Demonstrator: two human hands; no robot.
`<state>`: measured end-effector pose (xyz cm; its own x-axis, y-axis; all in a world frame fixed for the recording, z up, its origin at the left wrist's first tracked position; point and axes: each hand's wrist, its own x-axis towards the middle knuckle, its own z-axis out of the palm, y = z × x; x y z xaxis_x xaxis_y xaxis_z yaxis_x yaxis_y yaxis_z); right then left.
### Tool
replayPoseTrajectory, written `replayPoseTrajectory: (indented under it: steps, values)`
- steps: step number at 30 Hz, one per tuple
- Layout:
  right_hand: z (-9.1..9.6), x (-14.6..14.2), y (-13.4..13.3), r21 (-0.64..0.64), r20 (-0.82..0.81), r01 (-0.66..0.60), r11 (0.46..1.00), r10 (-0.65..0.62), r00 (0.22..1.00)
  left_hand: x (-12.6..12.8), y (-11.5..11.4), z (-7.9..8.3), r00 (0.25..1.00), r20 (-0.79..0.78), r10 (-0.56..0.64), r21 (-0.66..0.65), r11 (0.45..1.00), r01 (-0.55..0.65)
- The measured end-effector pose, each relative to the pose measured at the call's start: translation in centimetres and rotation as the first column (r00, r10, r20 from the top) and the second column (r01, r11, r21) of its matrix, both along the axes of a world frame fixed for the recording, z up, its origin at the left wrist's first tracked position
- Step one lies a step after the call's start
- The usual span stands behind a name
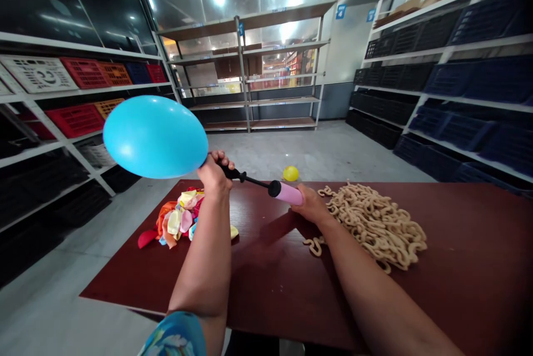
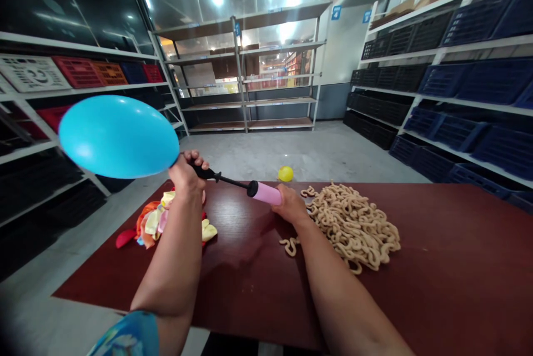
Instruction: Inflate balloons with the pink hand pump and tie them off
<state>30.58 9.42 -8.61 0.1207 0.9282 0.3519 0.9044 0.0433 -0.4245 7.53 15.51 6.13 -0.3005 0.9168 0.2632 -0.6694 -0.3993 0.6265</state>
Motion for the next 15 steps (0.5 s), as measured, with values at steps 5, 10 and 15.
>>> replayPoseTrajectory:
  steps: [5, 10, 15]
  values:
    - [-0.4, 0.2, 0.2, 0.065, 0.066, 0.059, 0.996, -0.063, 0.996, 1.0, 0.7, -1.2, 0.999, 0.03, -0.027, -0.037, 0.999, 0.028]
    - [-0.2, -1.0, 0.1, 0.147, 0.17, 0.071, 0.987, -0.096, 0.981, 3.8, 1.1, -3.7, 0.994, 0.035, -0.105, -0.102, 0.989, 0.108]
    - [-0.3, -1.6, 0.2, 0.133, 0.179, 0.066, 0.989, -0.09, 0.98, 5.7, 0.8, -5.2, 0.987, 0.011, -0.159, -0.117, 0.98, 0.159]
